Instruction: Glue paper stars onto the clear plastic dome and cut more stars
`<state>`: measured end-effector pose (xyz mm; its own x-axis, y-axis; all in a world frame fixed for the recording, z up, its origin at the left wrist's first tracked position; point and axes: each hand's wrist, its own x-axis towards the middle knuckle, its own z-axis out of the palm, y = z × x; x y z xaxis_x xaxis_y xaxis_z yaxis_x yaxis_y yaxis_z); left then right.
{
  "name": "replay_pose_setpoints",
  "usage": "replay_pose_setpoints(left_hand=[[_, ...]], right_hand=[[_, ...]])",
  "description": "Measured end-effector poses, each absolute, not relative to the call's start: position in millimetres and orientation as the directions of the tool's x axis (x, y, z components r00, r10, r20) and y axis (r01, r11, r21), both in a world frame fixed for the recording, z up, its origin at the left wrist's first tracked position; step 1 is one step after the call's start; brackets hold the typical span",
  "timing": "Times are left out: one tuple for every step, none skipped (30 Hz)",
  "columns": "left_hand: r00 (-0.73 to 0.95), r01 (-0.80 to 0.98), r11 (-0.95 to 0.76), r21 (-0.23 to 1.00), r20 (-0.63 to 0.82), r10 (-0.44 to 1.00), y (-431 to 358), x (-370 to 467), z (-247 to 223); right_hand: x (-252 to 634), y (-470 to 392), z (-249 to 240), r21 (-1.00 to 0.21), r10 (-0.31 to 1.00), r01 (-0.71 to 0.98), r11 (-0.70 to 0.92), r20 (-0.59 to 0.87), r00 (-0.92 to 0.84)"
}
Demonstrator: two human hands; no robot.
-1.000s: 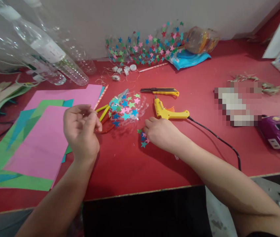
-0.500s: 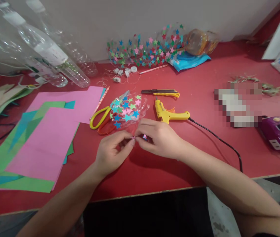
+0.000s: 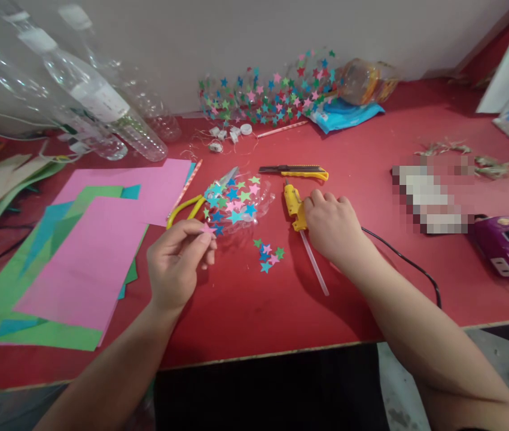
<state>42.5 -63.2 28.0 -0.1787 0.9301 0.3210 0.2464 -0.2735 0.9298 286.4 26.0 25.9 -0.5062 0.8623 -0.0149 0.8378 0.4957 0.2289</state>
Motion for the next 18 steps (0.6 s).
replay_pose_setpoints(left_hand=[[-0.182, 0.207, -0.254, 0.945, 0.293, 0.939, -62.4, 42.9, 29.0], [-0.184, 0.173, -0.237, 0.956, 0.268, 0.946, -61.8, 43.4, 29.8], [-0.187, 0.148, -0.223, 0.964, 0.249, 0.95, -61.3, 43.9, 30.5], [-0.189, 0.129, -0.21, 0.969, 0.232, 0.954, -60.8, 44.3, 31.0], [-0.19, 0.115, -0.202, 0.973, 0.221, 0.957, -60.5, 44.5, 31.3], [-0.191, 0.103, -0.197, 0.975, 0.213, 0.958, -60.2, 44.6, 31.4], [-0.191, 0.095, -0.19, 0.977, 0.205, 0.96, -60.0, 44.5, 31.5], [-0.192, 0.089, -0.185, 0.979, 0.2, 0.961, -59.8, 44.4, 31.7], [-0.194, 0.087, -0.181, 0.98, 0.195, 0.962, -59.7, 44.4, 31.9], [-0.196, 0.089, -0.18, 0.98, 0.194, 0.961, -59.5, 44.3, 32.3], [-0.2, 0.095, -0.184, 0.978, 0.2, 0.959, -59.4, 44.3, 32.7], [-0.207, 0.105, -0.193, 0.976, 0.211, 0.955, -59.1, 44.4, 33.1], [-0.215, 0.116, -0.205, 0.972, 0.226, 0.95, -58.8, 44.6, 33.5], [-0.227, 0.127, -0.211, 0.969, 0.236, 0.945, -58.4, 44.7, 33.8], [-0.239, 0.135, -0.21, 0.968, 0.238, 0.941, -57.9, 44.9, 34.0], [-0.25, 0.141, -0.203, 0.969, 0.233, 0.94, -57.4, 45.1, 34.0], [-0.259, 0.147, -0.192, 0.97, 0.225, 0.939, -56.8, 45.3, 33.9], [-0.265, 0.152, -0.184, 0.971, 0.219, 0.939, -56.2, 45.4, 33.6]], right_hand=[[285.4, 26.3, 23.8, 0.226, 0.863, 0.839, 0.495, -0.011, -0.506], [284.6, 26.9, 22.1, 0.216, 0.863, 0.842, 0.495, -0.008, -0.505], [284.3, 27.9, 20.9, 0.201, 0.863, 0.845, 0.496, -0.01, -0.505], [284.5, 29.2, 20.3, 0.181, 0.866, 0.851, 0.493, -0.012, -0.5], [285.3, 30.8, 20.5, 0.155, 0.874, 0.863, 0.481, -0.012, -0.486], [286.3, 32.4, 21.8, 0.122, 0.886, 0.879, 0.461, -0.004, -0.464], [287.2, 33.6, 24.2, 0.081, 0.901, 0.899, 0.431, 0.019, -0.434], [287.8, 34.3, 27.7, 0.028, 0.915, 0.917, 0.398, 0.062, -0.399], [287.8, 34.1, 32.1, -0.039, 0.922, 0.927, 0.373, 0.123, -0.366], [286.9, 32.9, 37.3, -0.116, 0.919, 0.923, 0.368, 0.197, -0.341], [285.2, 30.5, 42.9, -0.198, 0.903, 0.9, 0.388, 0.277, -0.328], [282.7, 26.9, 48.3, -0.28, 0.876, 0.858, 0.431, 0.356, -0.325], [279.5, 22.4, 53.3, -0.35, 0.844, 0.8, 0.487, 0.424, -0.328], [275.9, 17.1, 57.6, -0.411, 0.812, 0.729, 0.548, 0.472, -0.344], [272.1, 11.4, 60.9, -0.464, 0.775, 0.646, 0.606, 0.526, -0.35], [268.3, 5.8, 63.0, -0.501, 0.749, 0.566, 0.654, 0.533, -0.394], [264.7, 0.6, 64.1, -0.537, 0.726, 0.488, 0.688, 0.528, -0.44], [261.5, -3.8, 64.2, -0.572, 0.702, 0.413, 0.709, 0.517, -0.489]])
